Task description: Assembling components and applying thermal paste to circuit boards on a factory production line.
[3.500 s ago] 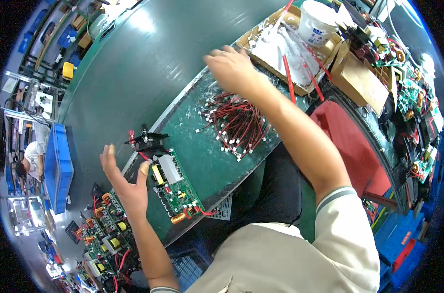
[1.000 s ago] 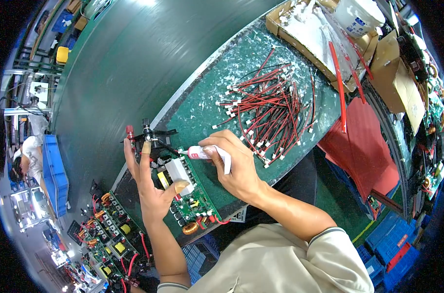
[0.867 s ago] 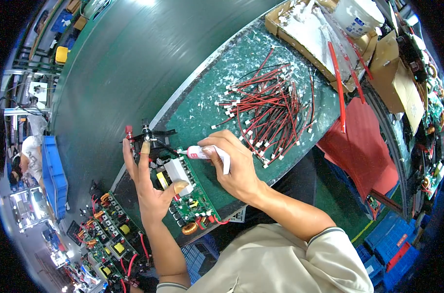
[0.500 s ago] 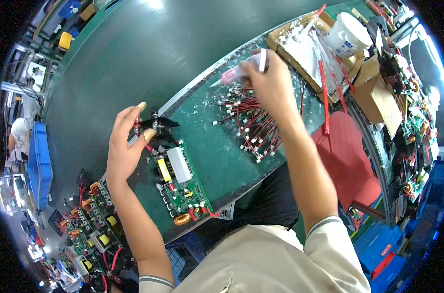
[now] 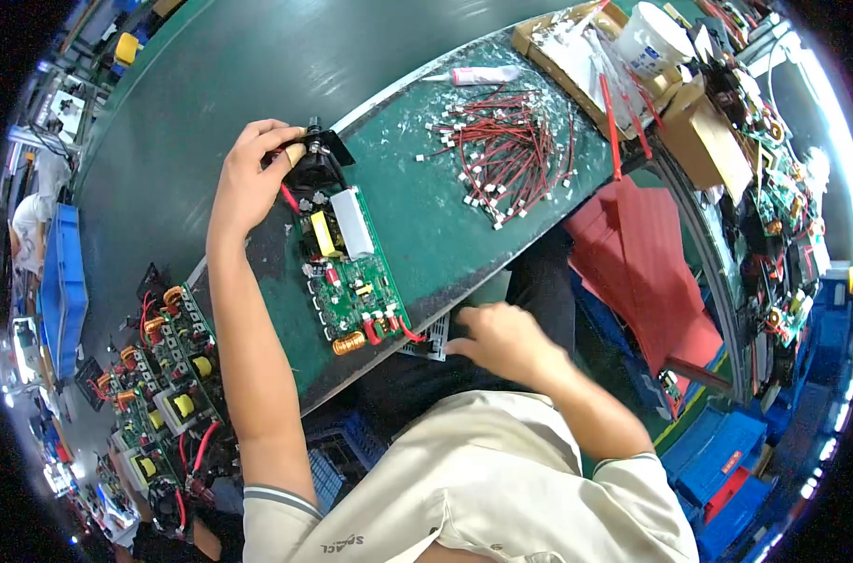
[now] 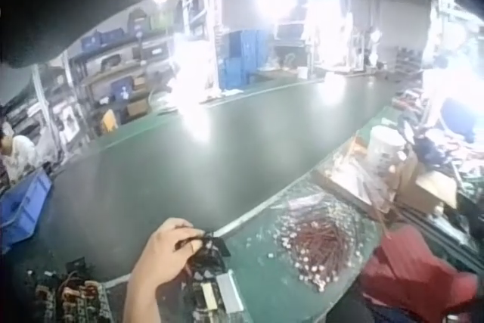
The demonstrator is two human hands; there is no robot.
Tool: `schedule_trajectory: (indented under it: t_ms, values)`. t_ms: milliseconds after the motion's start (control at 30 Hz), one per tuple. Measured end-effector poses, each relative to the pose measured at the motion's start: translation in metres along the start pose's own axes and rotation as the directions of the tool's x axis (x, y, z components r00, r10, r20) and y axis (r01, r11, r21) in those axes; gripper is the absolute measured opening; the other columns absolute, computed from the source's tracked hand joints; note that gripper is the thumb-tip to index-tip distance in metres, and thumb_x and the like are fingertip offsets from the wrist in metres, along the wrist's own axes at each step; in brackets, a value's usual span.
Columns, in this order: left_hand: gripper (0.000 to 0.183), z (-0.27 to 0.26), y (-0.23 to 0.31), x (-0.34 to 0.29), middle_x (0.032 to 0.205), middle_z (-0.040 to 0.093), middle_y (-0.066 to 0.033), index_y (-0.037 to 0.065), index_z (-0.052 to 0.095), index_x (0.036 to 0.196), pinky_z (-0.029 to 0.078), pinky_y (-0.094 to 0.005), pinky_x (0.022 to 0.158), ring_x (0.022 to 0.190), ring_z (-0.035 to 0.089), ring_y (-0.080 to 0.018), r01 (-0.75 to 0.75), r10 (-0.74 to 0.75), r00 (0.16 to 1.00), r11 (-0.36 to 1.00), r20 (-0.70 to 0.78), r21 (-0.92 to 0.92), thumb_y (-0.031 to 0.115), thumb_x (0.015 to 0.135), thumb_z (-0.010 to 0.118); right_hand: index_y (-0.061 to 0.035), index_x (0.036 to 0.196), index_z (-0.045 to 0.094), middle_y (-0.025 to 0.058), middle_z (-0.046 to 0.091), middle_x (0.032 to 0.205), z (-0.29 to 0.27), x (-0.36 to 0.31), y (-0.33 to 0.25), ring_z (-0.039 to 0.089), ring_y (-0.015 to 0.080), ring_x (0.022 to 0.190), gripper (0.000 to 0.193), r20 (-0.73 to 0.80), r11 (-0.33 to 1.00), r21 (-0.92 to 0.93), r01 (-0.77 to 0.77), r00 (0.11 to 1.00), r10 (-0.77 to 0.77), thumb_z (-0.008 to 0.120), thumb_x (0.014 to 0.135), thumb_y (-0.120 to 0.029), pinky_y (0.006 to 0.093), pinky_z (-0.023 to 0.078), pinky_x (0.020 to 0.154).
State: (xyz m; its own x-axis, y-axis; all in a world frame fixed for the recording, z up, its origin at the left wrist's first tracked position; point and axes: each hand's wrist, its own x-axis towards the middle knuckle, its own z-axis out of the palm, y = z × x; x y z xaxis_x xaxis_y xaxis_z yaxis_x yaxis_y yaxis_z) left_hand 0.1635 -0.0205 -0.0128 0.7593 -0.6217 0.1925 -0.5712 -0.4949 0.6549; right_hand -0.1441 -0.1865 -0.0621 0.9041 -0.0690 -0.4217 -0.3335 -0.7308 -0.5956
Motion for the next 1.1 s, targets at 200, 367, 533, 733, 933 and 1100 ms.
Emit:
schedule_trajectory:
  t_ms: [200,367,533,733,933,1100]
  values:
    - [0.023,0.004,-0.015,0.002,0.110,0.065,-0.0087,0.004,0.072,0.111,0.048,-0.0314,0.088,0.099,0.064,-0.0232,-0.077,0.077,0.997,0.997,-0.002,-0.011,0.013,0.090,0.069,0.0024,0.096,0.068,0.0217,0.066,0.083,0.082,0.007,-0.016,0.064,0.0409,0.078,0.032,-0.171,0.757,0.648,0.080,0.984,0.042,0.075,0.086,-0.027,0.0446,0.052,0.072]
    - [0.021,-0.013,-0.014,-0.017,0.103,0.065,-0.0092,0.003,0.073,0.105,0.049,-0.0311,0.083,0.093,0.064,-0.0223,-0.013,0.011,0.997,1.000,-0.075,-0.027,0.012,0.086,0.072,-0.0007,0.080,0.068,0.0200,0.066,0.070,0.003,-0.015,-0.030,0.068,0.0379,0.069,0.022,-0.043,0.989,-0.081,0.122,0.991,-0.125,0.068,0.085,-0.023,0.0447,0.054,0.063]
    - [0.021,-0.020,-0.044,-0.086,0.094,0.065,-0.0121,0.003,0.074,0.101,0.050,-0.0334,0.077,0.082,0.064,-0.0231,0.169,-0.231,0.924,0.962,-0.306,-0.214,0.012,0.082,0.076,-0.0080,0.068,0.068,0.0140,0.065,0.063,-0.102,0.008,-0.092,0.070,0.0284,0.068,0.010,0.136,0.539,-0.791,0.288,0.943,-0.303,0.066,0.075,-0.014,0.0391,0.053,0.059]
    - [0.022,-0.030,-0.031,-0.184,0.091,0.064,-0.0099,0.000,0.070,0.100,0.051,-0.0323,0.074,0.079,0.063,-0.0211,0.352,-0.397,0.704,0.915,-0.589,-0.197,0.012,0.083,0.078,-0.0095,0.069,0.071,0.0098,0.066,0.070,-0.106,0.101,-0.146,0.071,0.0255,0.078,0.004,0.198,0.219,-0.924,0.314,0.882,-0.428,0.070,0.073,-0.006,0.0345,0.055,0.065]
    - [0.028,-0.036,-0.006,-0.221,0.101,0.063,-0.0074,0.002,0.068,0.108,0.049,-0.0305,0.078,0.089,0.060,-0.0172,0.469,-0.532,0.620,0.841,-0.577,-0.271,0.019,0.088,0.077,-0.0077,0.117,0.063,0.0162,0.069,0.099,-0.121,0.149,-0.095,0.068,0.0346,0.087,0.032,0.104,0.458,-0.686,0.565,0.699,-0.707,0.064,0.085,-0.010,0.0442,0.055,0.077]
    - [0.041,-0.022,0.014,-0.237,0.130,0.054,-0.0126,0.004,0.062,0.125,0.048,-0.0353,0.091,0.117,0.055,-0.0235,0.409,-0.488,0.619,0.869,-0.616,-0.278,0.019,0.089,0.076,-0.0098,0.118,0.066,0.0156,0.062,0.103,-0.152,0.144,-0.029,0.064,0.0359,0.097,0.032,-0.011,0.584,-0.749,0.313,0.876,-0.482,0.059,0.088,-0.004,0.0455,0.051,0.085]
